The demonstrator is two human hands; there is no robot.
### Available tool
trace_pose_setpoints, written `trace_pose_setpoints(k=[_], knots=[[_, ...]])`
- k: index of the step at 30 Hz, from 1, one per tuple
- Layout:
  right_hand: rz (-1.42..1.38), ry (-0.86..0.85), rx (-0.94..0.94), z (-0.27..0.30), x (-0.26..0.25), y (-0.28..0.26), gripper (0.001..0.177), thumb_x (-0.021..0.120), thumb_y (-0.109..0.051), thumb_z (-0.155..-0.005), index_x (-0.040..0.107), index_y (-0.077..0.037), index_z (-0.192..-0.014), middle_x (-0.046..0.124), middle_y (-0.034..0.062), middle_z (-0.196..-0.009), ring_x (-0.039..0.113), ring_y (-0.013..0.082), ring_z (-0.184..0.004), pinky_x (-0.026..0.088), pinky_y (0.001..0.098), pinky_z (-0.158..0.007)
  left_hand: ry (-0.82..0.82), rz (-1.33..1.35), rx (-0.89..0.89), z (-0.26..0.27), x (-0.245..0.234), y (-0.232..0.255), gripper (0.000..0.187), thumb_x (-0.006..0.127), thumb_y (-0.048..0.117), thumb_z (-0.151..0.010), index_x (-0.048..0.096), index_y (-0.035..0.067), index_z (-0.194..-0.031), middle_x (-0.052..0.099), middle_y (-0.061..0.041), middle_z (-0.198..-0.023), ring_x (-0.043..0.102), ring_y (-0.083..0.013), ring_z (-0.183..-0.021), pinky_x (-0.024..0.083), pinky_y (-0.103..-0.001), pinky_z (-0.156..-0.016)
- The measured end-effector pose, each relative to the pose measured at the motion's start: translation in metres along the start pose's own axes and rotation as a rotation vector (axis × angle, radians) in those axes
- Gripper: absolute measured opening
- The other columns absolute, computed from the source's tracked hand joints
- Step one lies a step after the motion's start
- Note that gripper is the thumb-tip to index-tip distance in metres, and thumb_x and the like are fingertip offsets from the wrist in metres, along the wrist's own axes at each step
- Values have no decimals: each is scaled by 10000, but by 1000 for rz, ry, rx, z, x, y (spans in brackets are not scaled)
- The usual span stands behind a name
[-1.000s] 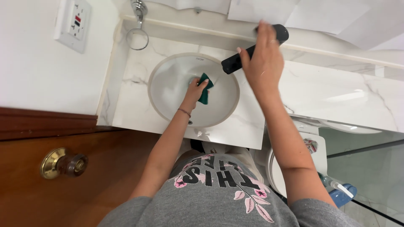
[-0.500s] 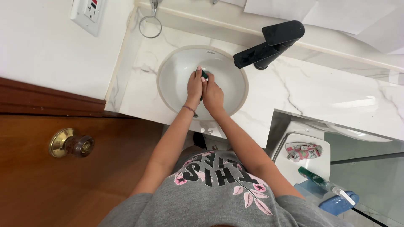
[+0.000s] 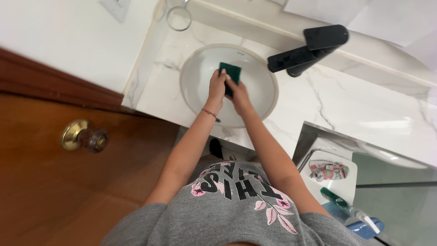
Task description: The person cleans a bathroom sink and countertop using a green sponge and a spray bottle. They wipe the countertop, spray cleaner on the sink and counter, scrub the basin and faucet, and remove the drain stopper to clean underneath before replacing it.
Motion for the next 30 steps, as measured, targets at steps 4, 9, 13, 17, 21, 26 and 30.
trace_pose_setpoints(k=[4,9,13,17,21,26,30], knots=[[254,180,-119,-35,-20,-3,501,754,-387,-912,675,-35,-1260,714,192,-1028,692,336,-975,547,528,-842,70,-153,-97,-29,-53,-75,527,486,331,-1097,397,97,-1561,286,-163,-1604,141,-319,-1561,131,-481,-1276],[1449,-85,-900,113,196,-136,308,587,-36,-958,707,-84,-1238,784,194,-982,757,365,-996,584,511,-894,-41,-507,-13,-9,-73,-109,602,547,182,-1039,338,-6,-1570,333,-286,-1574,205,-407,-1542,154,-510,-1277],[1322,-734,-1476,98,242,-14,203,604,-1,-941,694,-89,-1100,747,101,-1156,610,275,-1251,481,478,-994,-112,-667,32,30,-75,-99,588,508,205,-1044,335,19,-1574,347,-268,-1570,221,-396,-1537,171,-497,-1268],[1011,-1138,-1487,88,261,15,408,515,-214,-1008,643,-15,-1339,609,227,-1419,536,418,-1358,384,571,-1130,-244,-898,77,43,-59,-87,571,448,239,-1052,330,58,-1580,368,-241,-1565,246,-380,-1531,196,-477,-1253],[1531,-597,-1385,-86,245,-28,356,461,-94,-1094,614,88,-1359,606,285,-1407,542,445,-1323,334,537,-1157,-380,-1129,130,49,-47,-70,560,388,274,-1060,325,96,-1586,389,-214,-1560,271,-364,-1525,221,-457,-1239],[1197,-645,-1031,-60,251,-12,451,468,-243,-1064,551,-8,-1440,515,239,-1502,480,440,-1358,345,517,-1130,-323,-1102,260,56,-40,-37,428,468,187,-995,522,-10,-1371,575,-264,-1351,457,-395,-1395,271,-471,-1223],[1260,-1065,-1345,73,278,56,594,627,-371,-984,489,-213,-1539,472,92,-1599,476,327,-1456,364,524,-1192,-421,-1217,198,52,-35,-43,455,393,279,-1046,485,26,-1413,566,-248,-1347,468,-399,-1388,225,-492,-1250]])
Point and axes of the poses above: each hand's wrist, its own z-axis away from the middle knuckle, its own x-axis out of the palm, y = z × x, the point moved 9 cm from there along -z, towards the middle knuckle
